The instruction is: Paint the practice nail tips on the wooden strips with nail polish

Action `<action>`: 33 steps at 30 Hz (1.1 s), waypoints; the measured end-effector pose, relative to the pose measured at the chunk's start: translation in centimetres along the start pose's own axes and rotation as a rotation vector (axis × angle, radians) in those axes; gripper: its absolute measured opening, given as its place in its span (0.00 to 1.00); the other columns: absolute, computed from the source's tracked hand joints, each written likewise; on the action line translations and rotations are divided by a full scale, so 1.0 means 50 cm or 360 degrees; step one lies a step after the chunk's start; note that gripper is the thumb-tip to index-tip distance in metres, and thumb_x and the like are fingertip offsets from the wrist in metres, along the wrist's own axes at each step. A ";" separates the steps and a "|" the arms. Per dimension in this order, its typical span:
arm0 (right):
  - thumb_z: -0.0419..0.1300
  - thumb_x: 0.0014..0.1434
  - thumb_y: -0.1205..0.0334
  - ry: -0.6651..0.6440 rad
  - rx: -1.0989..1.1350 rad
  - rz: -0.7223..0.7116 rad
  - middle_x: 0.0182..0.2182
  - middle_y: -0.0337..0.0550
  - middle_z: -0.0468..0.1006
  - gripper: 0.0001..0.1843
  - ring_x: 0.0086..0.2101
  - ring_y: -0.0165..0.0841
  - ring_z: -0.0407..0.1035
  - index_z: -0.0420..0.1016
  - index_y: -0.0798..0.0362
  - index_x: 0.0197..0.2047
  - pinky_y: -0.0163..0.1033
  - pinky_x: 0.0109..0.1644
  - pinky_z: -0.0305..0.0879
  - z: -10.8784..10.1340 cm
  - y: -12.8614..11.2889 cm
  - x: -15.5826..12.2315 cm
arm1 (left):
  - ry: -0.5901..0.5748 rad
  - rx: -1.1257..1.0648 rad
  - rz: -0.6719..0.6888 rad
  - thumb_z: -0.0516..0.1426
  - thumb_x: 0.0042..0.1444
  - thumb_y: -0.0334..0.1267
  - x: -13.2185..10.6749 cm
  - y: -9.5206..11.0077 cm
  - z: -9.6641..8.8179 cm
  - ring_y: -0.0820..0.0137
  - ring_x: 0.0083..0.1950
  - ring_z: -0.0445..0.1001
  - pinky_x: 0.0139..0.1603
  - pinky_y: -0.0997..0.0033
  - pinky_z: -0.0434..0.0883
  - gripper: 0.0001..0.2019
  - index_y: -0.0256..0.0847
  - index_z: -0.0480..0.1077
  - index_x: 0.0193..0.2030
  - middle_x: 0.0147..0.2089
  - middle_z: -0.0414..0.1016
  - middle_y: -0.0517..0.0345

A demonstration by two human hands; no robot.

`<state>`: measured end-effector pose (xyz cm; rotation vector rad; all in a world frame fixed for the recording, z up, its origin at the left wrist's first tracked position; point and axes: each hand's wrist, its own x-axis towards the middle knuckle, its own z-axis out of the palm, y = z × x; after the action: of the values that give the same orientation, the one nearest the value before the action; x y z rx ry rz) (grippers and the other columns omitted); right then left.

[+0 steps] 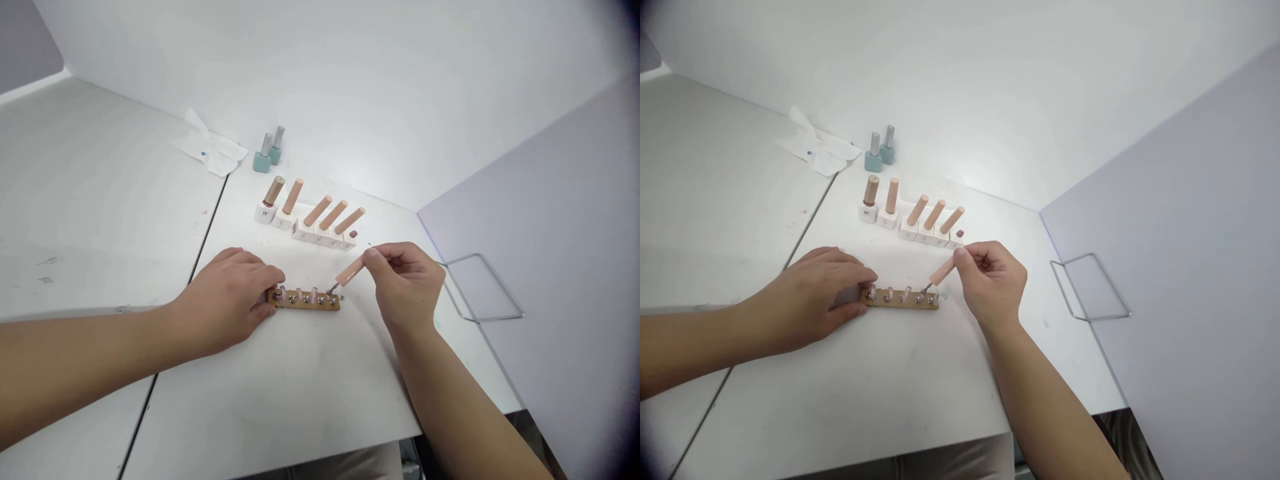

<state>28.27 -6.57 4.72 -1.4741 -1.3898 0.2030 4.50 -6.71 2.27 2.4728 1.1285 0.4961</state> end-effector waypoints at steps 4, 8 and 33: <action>0.62 0.49 0.64 0.0016 -0.0028 0.0043 0.21 0.35 0.73 0.04 0.23 0.27 0.64 0.73 0.52 0.25 0.36 0.27 0.62 0.005 -0.007 -0.002 | -0.0001 -0.0001 -0.0005 0.56 0.54 0.34 -0.001 0.000 0.000 0.64 0.45 0.72 0.51 0.61 0.63 0.05 0.43 0.69 0.39 0.38 0.77 0.60; 0.62 0.49 0.63 0.0045 -0.0032 0.0030 0.20 0.35 0.72 0.04 0.23 0.28 0.64 0.72 0.52 0.25 0.37 0.27 0.62 0.002 -0.005 0.000 | -0.0002 -0.0004 0.0002 0.56 0.54 0.33 0.000 0.001 0.002 0.64 0.44 0.72 0.51 0.60 0.62 0.05 0.43 0.69 0.39 0.37 0.77 0.60; 0.62 0.48 0.68 -0.0139 0.0135 -0.0078 0.20 0.35 0.72 0.04 0.22 0.27 0.64 0.73 0.52 0.24 0.35 0.25 0.60 -0.010 0.009 0.001 | 0.0024 0.0005 -0.0012 0.57 0.54 0.34 -0.001 0.000 0.006 0.65 0.44 0.71 0.51 0.61 0.63 0.05 0.43 0.70 0.39 0.37 0.76 0.61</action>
<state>28.93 -6.73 4.64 -1.3740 -1.4677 0.2946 4.58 -6.82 2.00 2.4707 1.1449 0.5122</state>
